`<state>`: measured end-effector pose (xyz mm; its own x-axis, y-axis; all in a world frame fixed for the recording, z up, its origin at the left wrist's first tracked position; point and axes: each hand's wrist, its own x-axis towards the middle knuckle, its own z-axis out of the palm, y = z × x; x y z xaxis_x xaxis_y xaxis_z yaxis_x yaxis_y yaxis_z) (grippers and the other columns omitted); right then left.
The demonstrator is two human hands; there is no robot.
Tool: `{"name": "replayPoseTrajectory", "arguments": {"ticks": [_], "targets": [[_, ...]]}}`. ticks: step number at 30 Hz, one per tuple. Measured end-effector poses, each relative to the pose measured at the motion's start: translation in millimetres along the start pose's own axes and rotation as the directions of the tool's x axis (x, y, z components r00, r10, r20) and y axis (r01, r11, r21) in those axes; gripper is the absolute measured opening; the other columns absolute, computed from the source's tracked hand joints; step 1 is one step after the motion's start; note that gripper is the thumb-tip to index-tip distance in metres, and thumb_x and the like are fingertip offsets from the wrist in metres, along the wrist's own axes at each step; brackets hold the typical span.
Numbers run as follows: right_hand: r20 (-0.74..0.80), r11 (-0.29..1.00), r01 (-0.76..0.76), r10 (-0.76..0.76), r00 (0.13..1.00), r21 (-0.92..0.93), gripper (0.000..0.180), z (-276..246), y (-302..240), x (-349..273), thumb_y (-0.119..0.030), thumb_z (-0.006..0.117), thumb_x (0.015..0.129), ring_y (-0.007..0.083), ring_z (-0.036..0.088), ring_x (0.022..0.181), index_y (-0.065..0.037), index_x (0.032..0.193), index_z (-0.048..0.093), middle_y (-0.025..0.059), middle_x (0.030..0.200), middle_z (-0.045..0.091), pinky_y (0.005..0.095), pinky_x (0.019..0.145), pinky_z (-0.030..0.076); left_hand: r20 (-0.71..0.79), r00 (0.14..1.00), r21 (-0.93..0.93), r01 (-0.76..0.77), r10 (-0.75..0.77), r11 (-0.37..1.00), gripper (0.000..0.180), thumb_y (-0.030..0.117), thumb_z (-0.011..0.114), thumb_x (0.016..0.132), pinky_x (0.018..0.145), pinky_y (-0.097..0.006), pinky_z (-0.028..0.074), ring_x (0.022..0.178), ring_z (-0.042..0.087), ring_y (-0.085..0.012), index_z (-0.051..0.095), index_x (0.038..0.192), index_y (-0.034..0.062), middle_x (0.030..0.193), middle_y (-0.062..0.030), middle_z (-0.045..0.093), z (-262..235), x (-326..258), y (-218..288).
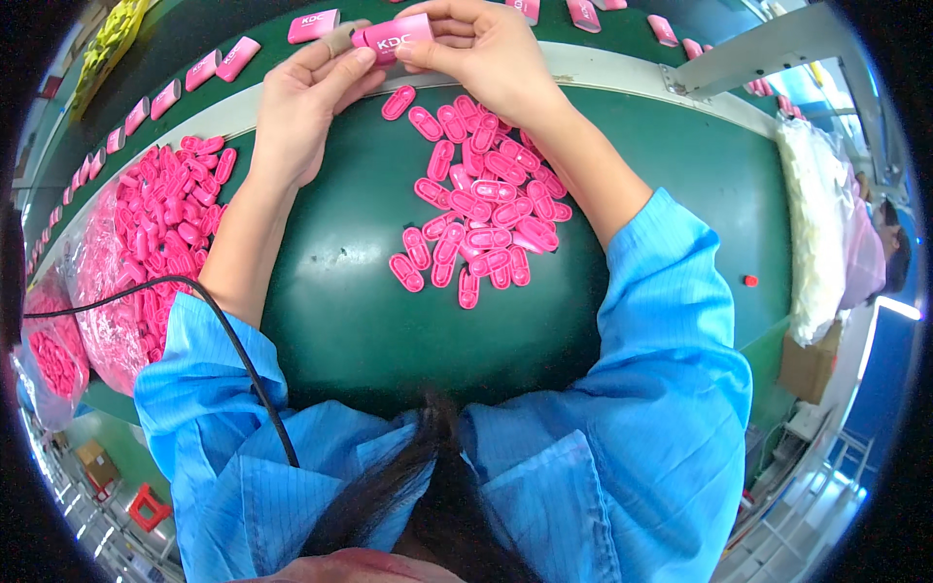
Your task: The person assembles small pink plastic components by hand on a green workbench. They pick up a pink rectangular base and a smaller pink cap, fit them together, and place the finished unit on the table. This repetitive assembly process continues throughout the video.
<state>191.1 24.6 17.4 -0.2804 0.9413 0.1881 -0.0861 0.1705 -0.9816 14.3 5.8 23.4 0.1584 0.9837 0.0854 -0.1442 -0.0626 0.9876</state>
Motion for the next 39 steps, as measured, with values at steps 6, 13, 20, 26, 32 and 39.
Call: {"name": "replayPoseTrajectory", "arguments": {"ticks": [6, 13, 20, 26, 32, 39], "targets": [[-0.022, 0.997, 0.071, -0.072, 0.997, -0.034, 0.033, 3.2, -3.3, -1.4, -0.003, 0.065, 0.077, 0.0154, 0.061, 0.085, 0.004, 0.108, 0.054, 0.0118, 0.096, 0.062, 0.0271, 0.078, 0.051, 0.017, 0.991, 0.181, -0.131, 0.13, 0.975, 0.031, 0.011, 0.059, 0.084, 0.077, -0.023, 0.051, 0.085, 0.061, -0.0131, 0.056, 0.111, -0.0046, 0.097, -0.0084, 0.062, -2.5, -1.0, 3.8], [-0.074, 0.99, 0.105, -0.112, 0.991, -0.09, 0.033, 9.5, -1.7, -7.5, -0.002, 0.065, 0.077, 0.0152, 0.061, 0.085, 0.005, 0.108, 0.054, 0.0127, 0.095, 0.062, 0.0262, 0.076, 0.051, 0.053, 0.899, 0.693, -0.346, 0.434, 0.632, 0.031, 0.007, 0.056, 0.083, 0.066, -0.026, 0.05, 0.072, 0.063, -0.0178, 0.054, 0.111, -0.0044, 0.082, -0.0131, 0.064, 9.8, -11.7, 1.7], [-0.048, 0.979, 0.077, -0.087, 0.995, -0.189, 0.029, 2.7, -7.4, 8.0, -0.006, 0.064, 0.078, 0.0138, 0.062, 0.08, 0.005, 0.104, 0.056, 0.0106, 0.091, 0.063, 0.0246, 0.074, 0.05, 0.116, 0.906, 0.781, -0.337, 0.408, 0.526, 0.044, 0.008, 0.058, 0.076, 0.07, -0.043, 0.047, 0.079, 0.059, -0.0387, 0.044, 0.112, -0.0107, 0.083, -0.0253, 0.058, 17.9, -10.1, 0.2], [-0.041, 0.891, -0.107, 0.1, 0.994, -0.442, 0.032, -27.6, 3.4, 67.7, -0.019, 0.066, 0.078, 0.0091, 0.058, 0.069, 0.003, 0.101, 0.059, 0.0086, 0.086, 0.064, 0.0206, 0.067, 0.048, 0.166, 0.908, 0.853, -0.327, 0.384, 0.406, 0.035, 0.019, 0.064, 0.074, 0.069, -0.034, 0.047, 0.074, 0.055, -0.0246, 0.058, 0.104, 0.0014, 0.094, -0.0143, 0.057, -2.8, -9.6, 2.9], [-0.071, 0.233, 0.002, -0.304, 0.95, -0.972, 0.036, -68.5, -2.6, 73.3, -0.028, 0.064, 0.075, 0.0272, 0.064, 0.074, 0.002, 0.095, 0.063, 0.0174, 0.083, 0.065, 0.0338, 0.067, 0.05, 0.324, 0.847, 0.859, -0.45, 0.421, 0.244, 0.021, 0.016, 0.063, 0.076, 0.063, -0.031, 0.047, 0.064, 0.058, -0.0221, 0.065, 0.093, 0.0034, 0.084, -0.0135, 0.06, 1.7, -13.0, -6.9], [-0.099, 0.464, 0.001, -0.191, 0.977, -0.886, 0.022, -39.8, -12.7, 31.1, -0.019, 0.066, 0.076, 0.0167, 0.06, 0.064, -0.002, 0.08, 0.053, 0.0076, 0.072, 0.06, 0.0275, 0.06, 0.047, 0.172, 0.932, 0.839, -0.308, 0.32, 0.448, 0.025, 0.011, 0.062, 0.077, 0.06, -0.027, 0.047, 0.06, 0.057, -0.0169, 0.063, 0.101, 0.0045, 0.078, -0.0101, 0.059, 4.8, -14.1, 5.2]]}}
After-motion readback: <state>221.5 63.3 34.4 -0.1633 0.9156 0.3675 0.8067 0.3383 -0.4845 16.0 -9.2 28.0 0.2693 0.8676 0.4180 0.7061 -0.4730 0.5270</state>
